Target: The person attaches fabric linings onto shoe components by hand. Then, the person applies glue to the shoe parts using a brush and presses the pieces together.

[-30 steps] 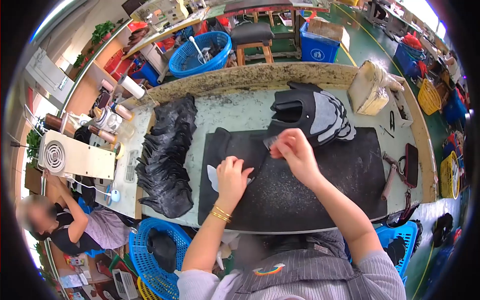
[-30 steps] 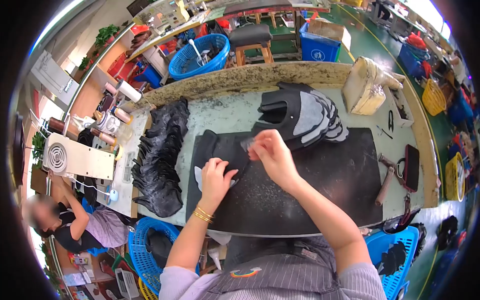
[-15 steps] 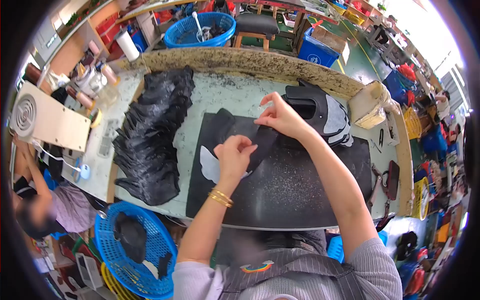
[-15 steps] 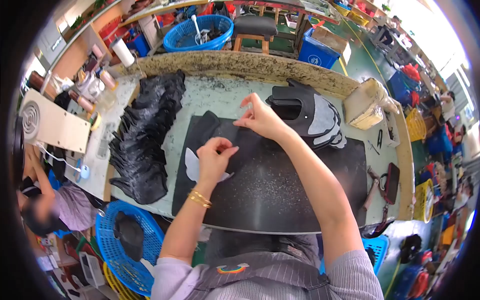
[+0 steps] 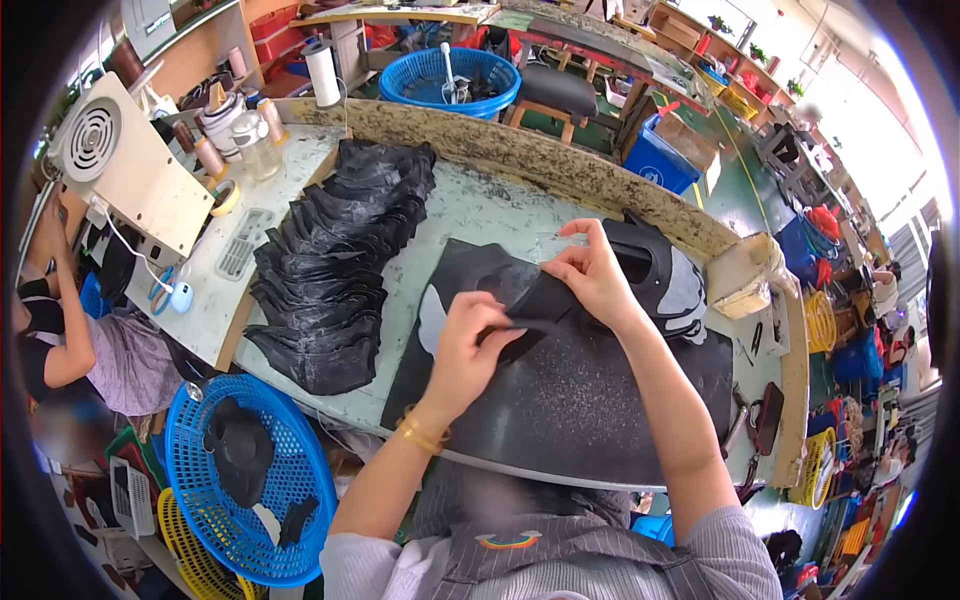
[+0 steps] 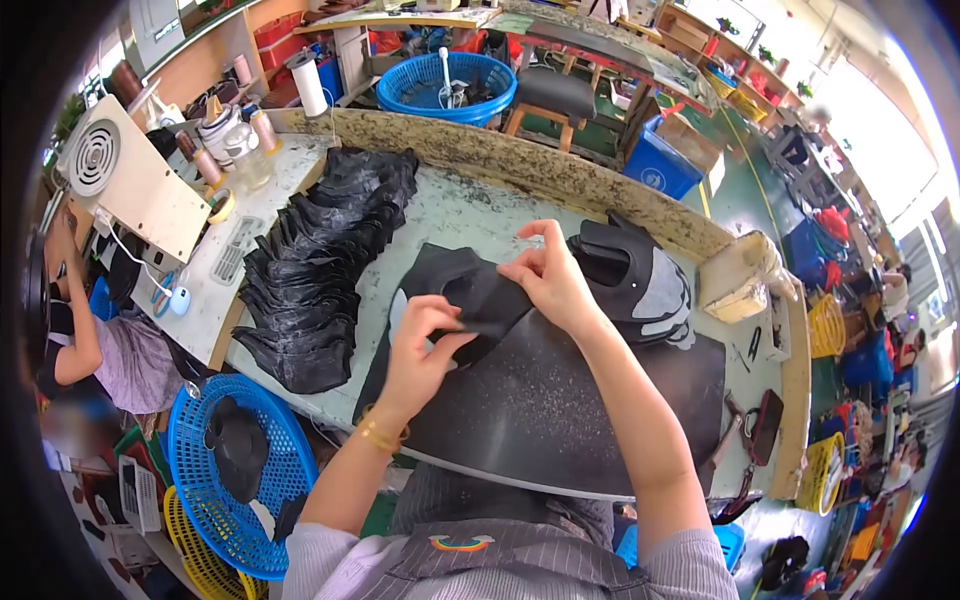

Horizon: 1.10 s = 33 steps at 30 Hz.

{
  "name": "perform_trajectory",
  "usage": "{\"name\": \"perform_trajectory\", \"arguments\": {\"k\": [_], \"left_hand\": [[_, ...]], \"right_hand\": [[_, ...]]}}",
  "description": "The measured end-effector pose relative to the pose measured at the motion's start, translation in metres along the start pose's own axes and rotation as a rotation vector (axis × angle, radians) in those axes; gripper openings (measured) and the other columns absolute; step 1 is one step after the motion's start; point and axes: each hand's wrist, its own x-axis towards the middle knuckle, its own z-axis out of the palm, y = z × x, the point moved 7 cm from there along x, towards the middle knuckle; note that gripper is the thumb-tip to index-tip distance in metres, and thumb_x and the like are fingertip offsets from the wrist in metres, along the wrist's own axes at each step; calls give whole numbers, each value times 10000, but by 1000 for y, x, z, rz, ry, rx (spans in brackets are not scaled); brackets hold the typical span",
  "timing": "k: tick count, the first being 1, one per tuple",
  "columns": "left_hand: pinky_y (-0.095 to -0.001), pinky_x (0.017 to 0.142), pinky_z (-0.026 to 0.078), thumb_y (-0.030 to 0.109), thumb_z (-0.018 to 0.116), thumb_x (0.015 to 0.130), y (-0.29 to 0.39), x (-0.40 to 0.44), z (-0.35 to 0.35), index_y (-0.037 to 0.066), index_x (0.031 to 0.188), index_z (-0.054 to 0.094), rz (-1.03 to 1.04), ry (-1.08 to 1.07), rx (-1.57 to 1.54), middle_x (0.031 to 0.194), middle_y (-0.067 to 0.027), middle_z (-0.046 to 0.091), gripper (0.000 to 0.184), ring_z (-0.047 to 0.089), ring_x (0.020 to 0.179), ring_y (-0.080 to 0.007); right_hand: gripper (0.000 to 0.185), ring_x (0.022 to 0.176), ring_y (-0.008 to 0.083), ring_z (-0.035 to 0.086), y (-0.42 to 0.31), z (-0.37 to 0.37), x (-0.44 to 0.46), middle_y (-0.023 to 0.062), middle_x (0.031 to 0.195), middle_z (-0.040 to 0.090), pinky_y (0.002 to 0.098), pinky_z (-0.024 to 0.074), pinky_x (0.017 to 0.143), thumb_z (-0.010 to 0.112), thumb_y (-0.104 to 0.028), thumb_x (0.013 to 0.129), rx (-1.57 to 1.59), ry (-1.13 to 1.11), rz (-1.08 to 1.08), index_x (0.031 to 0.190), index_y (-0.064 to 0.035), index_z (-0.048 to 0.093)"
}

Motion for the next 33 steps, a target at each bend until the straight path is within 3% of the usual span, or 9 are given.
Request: {"name": "perform_trajectory", "arguments": {"k": [4,7,8,15,19,22,27,32,33], "left_hand": [[-433,740,479,-36,537,845,67,-18,-56,83,911,472,66,134,-341,807,-133,558,151,558,711,-255],[-336,549,387,234,437,959,144,-24,-121,87,858,443,294,-90,-739,696,-94,481,178,472,577,-179],[-371,503,410,345,380,973,160,-37,-158,87,902,446,389,-60,-672,830,-171,555,275,527,554,-272],[-355,652,392,240,413,955,242,-69,-205,54,872,452,492,126,-543,781,-94,494,207,478,656,-232],[-353,679,403,209,470,932,237,-70,-189,52,904,466,408,430,-247,770,-76,471,159,451,692,-219],[-352,699,412,186,513,914,185,-67,-138,51,928,477,-47,591,-3,761,-62,453,140,431,718,-208],[-198,700,425,-61,611,802,58,-36,-7,49,1207,363,-350,116,-160,1020,-24,474,488,492,797,-78],[-292,791,500,40,706,785,-65,-67,53,7,1122,533,-546,-448,31,968,-97,625,380,611,902,-167],[-346,805,478,151,750,739,-45,-65,54,34,1040,604,-287,-583,347,910,-82,653,354,571,919,-234]], "right_hand": [[392,710,71,530,17,-4,0,41,733,592,226,407,641,633,-25,854,135,19,32,1133,-53,359],[392,720,81,530,12,11,-4,42,742,604,231,411,659,630,-34,859,123,-29,4,1134,-57,352],[392,717,83,529,12,16,-3,43,747,608,232,412,657,630,-36,860,134,-43,-8,1134,-56,351],[378,663,125,547,25,28,3,49,725,579,265,430,610,643,-43,849,-125,-17,-90,1110,-57,370],[392,733,184,569,45,12,-8,82,808,577,290,459,681,679,-62,811,-272,60,-157,1099,-53,413],[314,849,157,569,10,0,-25,75,919,558,276,470,771,660,-66,839,-207,238,-327,1077,-48,457],[170,877,89,546,-22,-30,-86,29,932,547,248,471,771,606,-64,888,512,185,-122,1011,-28,494],[119,812,115,570,-16,-44,-147,52,881,588,260,472,762,580,-40,897,505,189,15,983,-13,502],[115,814,114,569,-13,-45,-156,52,887,587,262,473,762,583,-34,893,489,183,28,975,-12,507]]}}
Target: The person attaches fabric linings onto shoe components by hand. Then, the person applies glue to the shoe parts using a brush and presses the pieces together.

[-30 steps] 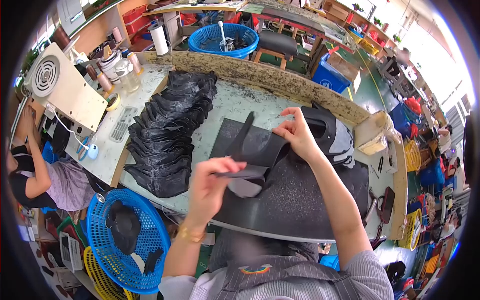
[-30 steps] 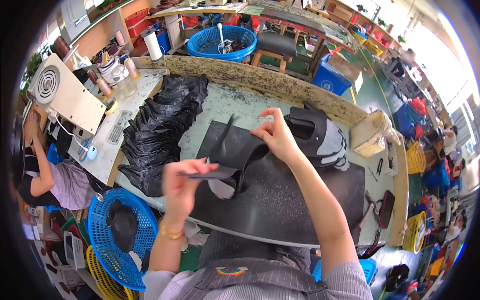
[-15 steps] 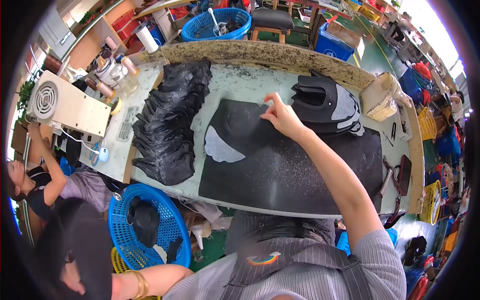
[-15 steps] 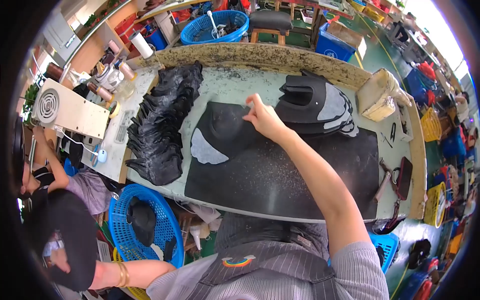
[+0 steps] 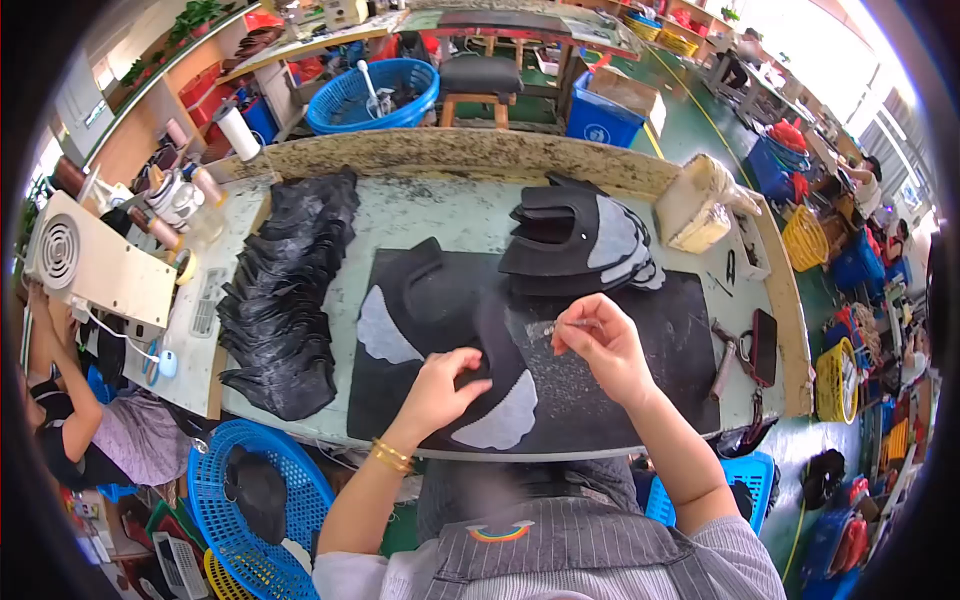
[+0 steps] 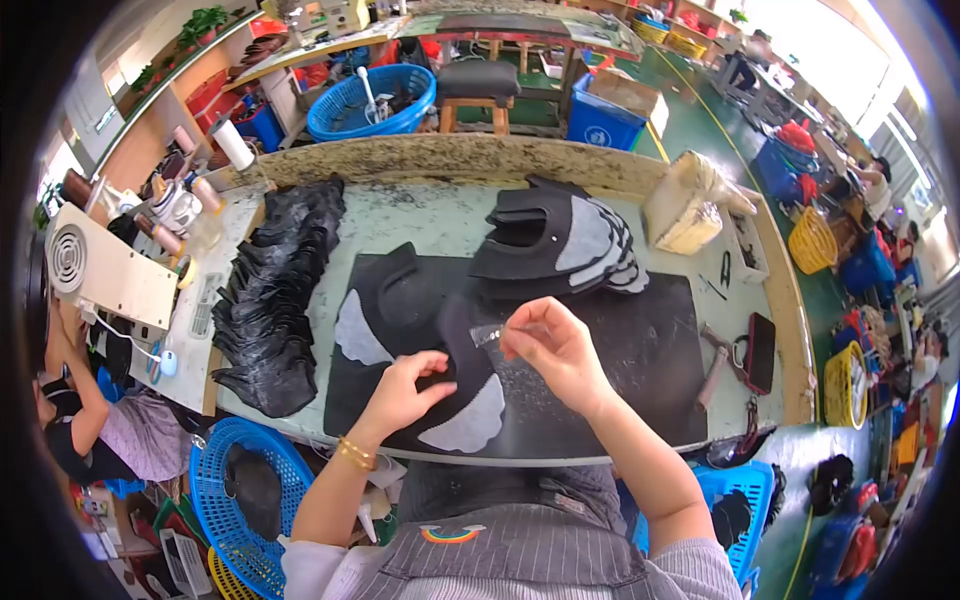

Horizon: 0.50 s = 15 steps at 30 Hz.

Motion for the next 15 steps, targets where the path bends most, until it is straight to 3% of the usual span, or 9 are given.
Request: {"name": "perform_trajectory", "arguments": {"k": [1,3,7,8,11,12,15], "left_hand": [[-375,815,436,243,777,684,12,-6,1,62,1026,610,139,-71,245,889,-62,635,422,537,905,-269],[-366,791,407,259,782,668,25,-15,0,68,965,617,111,-104,459,849,-50,615,390,522,848,-262],[-384,745,414,224,763,684,23,-28,3,43,865,551,32,-112,409,809,-69,596,333,531,794,-276],[-336,681,434,174,743,737,21,-26,0,20,823,492,-178,-144,211,763,-95,566,306,550,716,-196],[-259,617,420,121,697,812,46,-22,-11,18,814,455,-348,-52,-99,728,-82,533,263,519,673,-89],[-190,591,372,33,622,872,50,-20,-9,35,907,461,-264,-23,-230,711,24,499,165,450,699,-10],[-185,626,379,0,598,872,68,-18,-3,28,963,449,-227,-15,-535,765,11,520,177,470,724,-26]], "right_hand": [[110,816,112,568,3,-3,-9,52,894,587,263,475,762,586,-27,889,-11,-1,18,968,-12,512],[102,822,112,568,11,-2,-21,52,905,585,265,479,760,590,-15,884,3,-18,52,958,-11,519],[92,837,107,570,15,19,-38,43,923,581,267,487,763,597,-6,880,44,-123,64,946,-14,532],[114,856,105,581,19,21,-44,42,928,586,259,493,766,602,15,871,74,-137,96,962,-6,537],[141,880,112,596,18,32,-54,45,942,595,261,502,786,608,47,854,60,-132,146,972,4,542],[160,898,123,605,16,33,-54,56,951,603,266,508,804,610,75,840,-19,-116,95,973,16,546],[161,902,128,609,11,30,-51,70,956,607,273,509,816,616,78,833,-158,-95,-35,966,18,547]]}}
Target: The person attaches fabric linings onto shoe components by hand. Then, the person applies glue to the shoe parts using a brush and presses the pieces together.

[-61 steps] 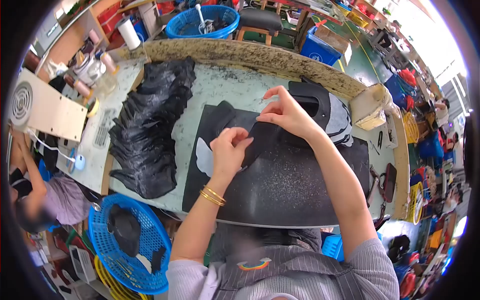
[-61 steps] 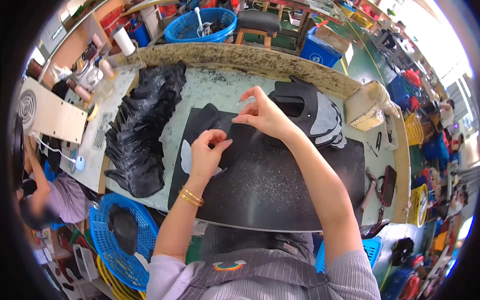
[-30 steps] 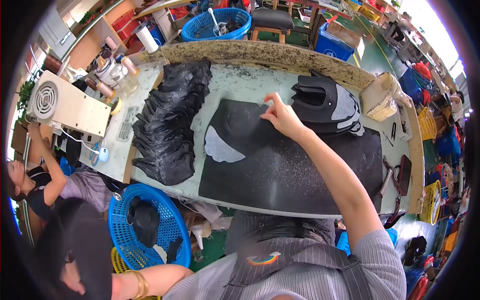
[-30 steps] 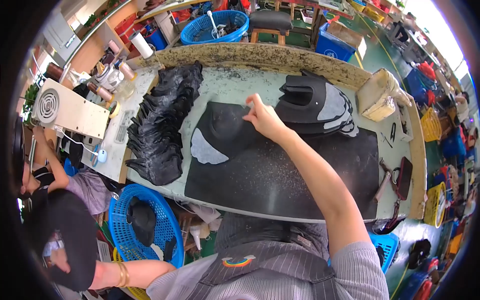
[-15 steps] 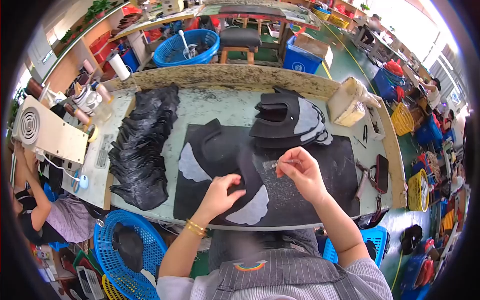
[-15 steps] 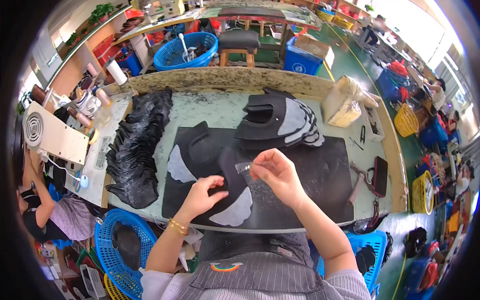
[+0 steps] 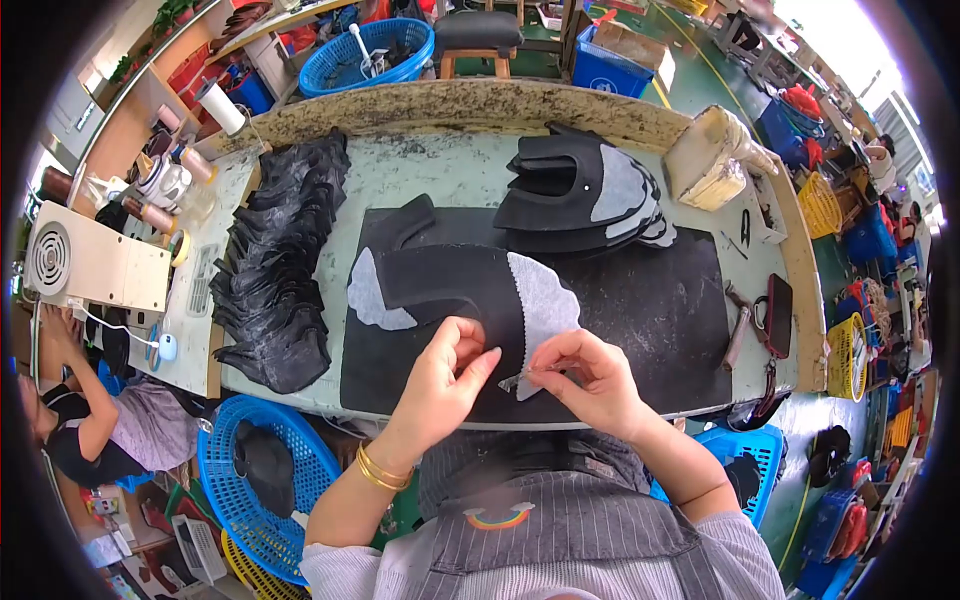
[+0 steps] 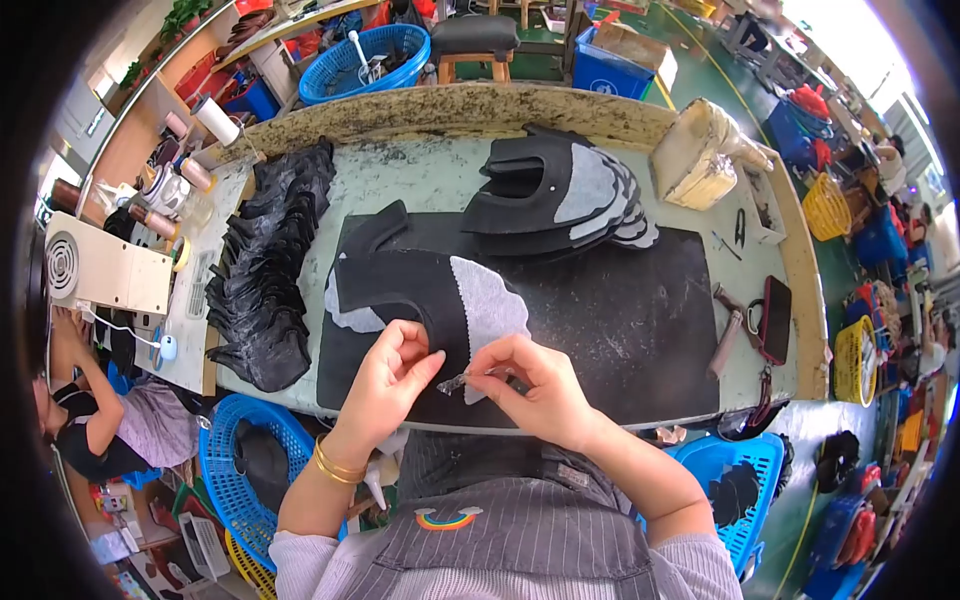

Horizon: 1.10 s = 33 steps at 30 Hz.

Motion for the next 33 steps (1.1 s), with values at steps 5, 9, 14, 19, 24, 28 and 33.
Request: {"name": "perform_trajectory", "arguments": {"k": [5,9,14,19,24,28,33], "left_hand": [[-209,743,431,-19,603,849,20,-11,10,-37,1123,451,-53,-95,-63,934,-65,620,313,538,835,-77],[-233,838,425,-57,621,809,23,-14,14,-30,1166,444,-11,-142,-92,1019,-74,612,399,540,910,-96],[-253,903,418,-109,627,771,26,-17,11,-19,1195,443,-27,-174,-174,1089,-77,595,471,554,960,-112],[-267,914,433,-51,666,789,27,-16,8,3,1139,467,-65,-191,-277,1061,-71,585,406,552,971,-114],[-263,890,454,-47,696,769,24,-17,5,4,1100,494,-82,-171,-245,1022,-66,596,392,569,951,-114],[-258,878,461,-18,719,759,23,-18,3,-4,1105,493,-40,-143,-185,1012,-69,603,414,575,926,-113],[-250,833,467,51,752,755,30,-22,4,-12,1108,498,18,-113,-115,986,-71,620,439,576,897,-109]], "right_hand": [[188,862,136,613,-21,-8,3,94,945,613,266,513,761,622,106,810,-90,72,-164,960,17,550],[200,851,136,612,-23,-7,5,97,939,613,261,508,746,626,113,803,-84,80,-182,958,16,548],[217,836,143,597,-29,-2,6,104,909,595,264,506,725,626,140,782,-49,16,-136,886,-13,511],[247,781,136,589,-39,2,7,121,889,599,249,496,677,630,150,766,-174,-53,-269,863,-27,488],[249,759,130,585,-35,0,7,120,881,605,243,490,669,625,154,762,-136,28,-196,865,-24,485],[213,806,139,596,-31,0,6,102,920,619,253,487,700,633,134,768,-82,59,-189,890,-6,528],[226,778,171,610,-43,4,3,108,894,634,265,497,677,650,140,735,-198,41,-353,857,-19,546]]}}
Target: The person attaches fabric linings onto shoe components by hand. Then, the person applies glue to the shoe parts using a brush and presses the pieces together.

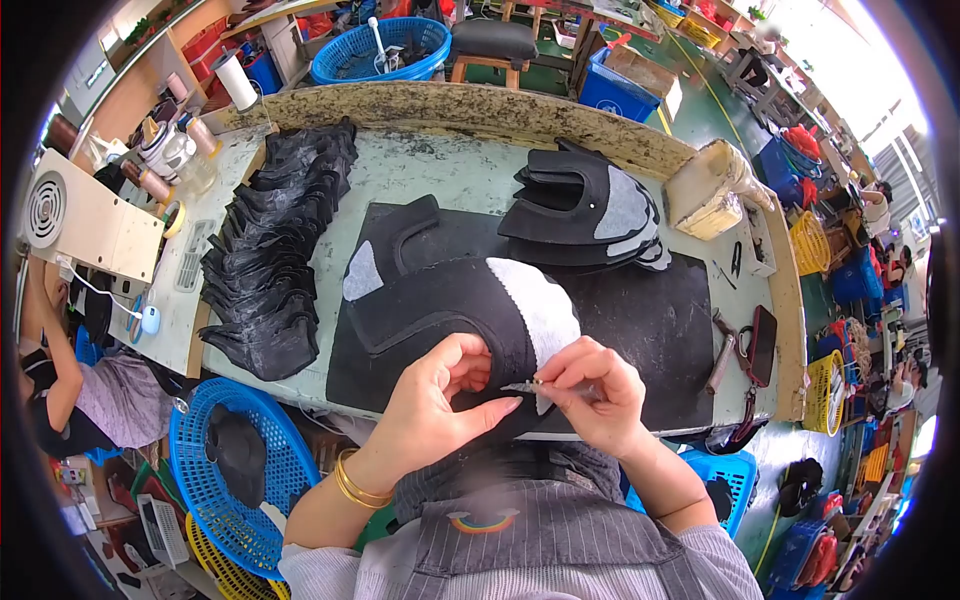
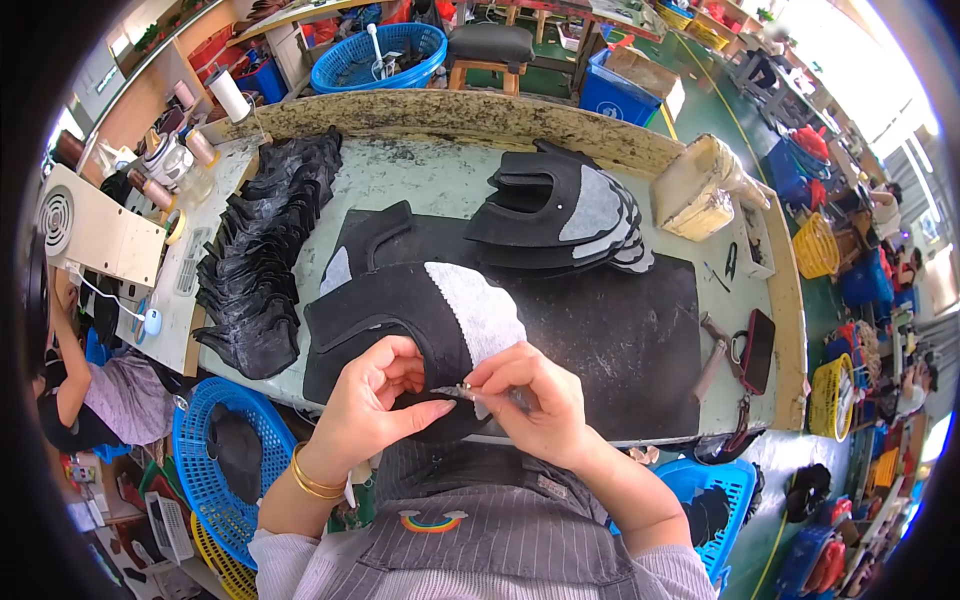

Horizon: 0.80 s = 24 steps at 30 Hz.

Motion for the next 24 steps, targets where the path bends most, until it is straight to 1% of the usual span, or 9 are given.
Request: {"name": "perform_trajectory", "arguments": {"k": [2,5,8,11,14,24], "left_hand": [[-248,811,469,65,756,754,2,-3,0,-14,1094,514,15,13,72,970,-72,636,425,582,885,-109],[-246,799,467,84,757,754,6,-5,0,-20,1079,536,50,31,94,943,-79,657,406,593,878,-110],[-259,796,480,88,746,757,12,-8,2,-31,1065,547,90,40,174,937,-102,671,386,618,863,-126],[-272,804,490,85,739,757,13,-11,2,-40,1057,554,103,51,250,938,-125,677,374,642,890,-149],[-277,806,498,78,733,760,17,-11,2,-46,1044,563,115,71,229,936,-137,680,353,657,900,-167],[-257,748,510,49,715,774,8,-11,-1,-52,980,591,115,153,217,878,-139,689,261,670,840,-153]], "right_hand": [[236,755,202,620,-8,1,1,110,867,650,278,505,653,673,131,699,-86,-2,-102,834,-29,562],[237,748,207,624,-15,5,3,107,867,657,280,508,646,683,120,687,-159,-33,-159,832,-27,567],[238,743,209,627,-15,5,3,105,865,659,278,510,644,687,117,679,-162,-27,-152,829,-26,570],[243,732,206,622,-15,5,2,104,864,659,275,507,630,687,119,674,-179,-14,-159,828,-26,567],[255,722,203,617,-15,5,2,104,863,659,274,506,621,690,123,662,-189,-11,-156,828,-26,567],[270,705,203,612,-15,8,1,103,860,654,277,502,583,694,130,642,-233,26,-183,822,-26,567]]}}
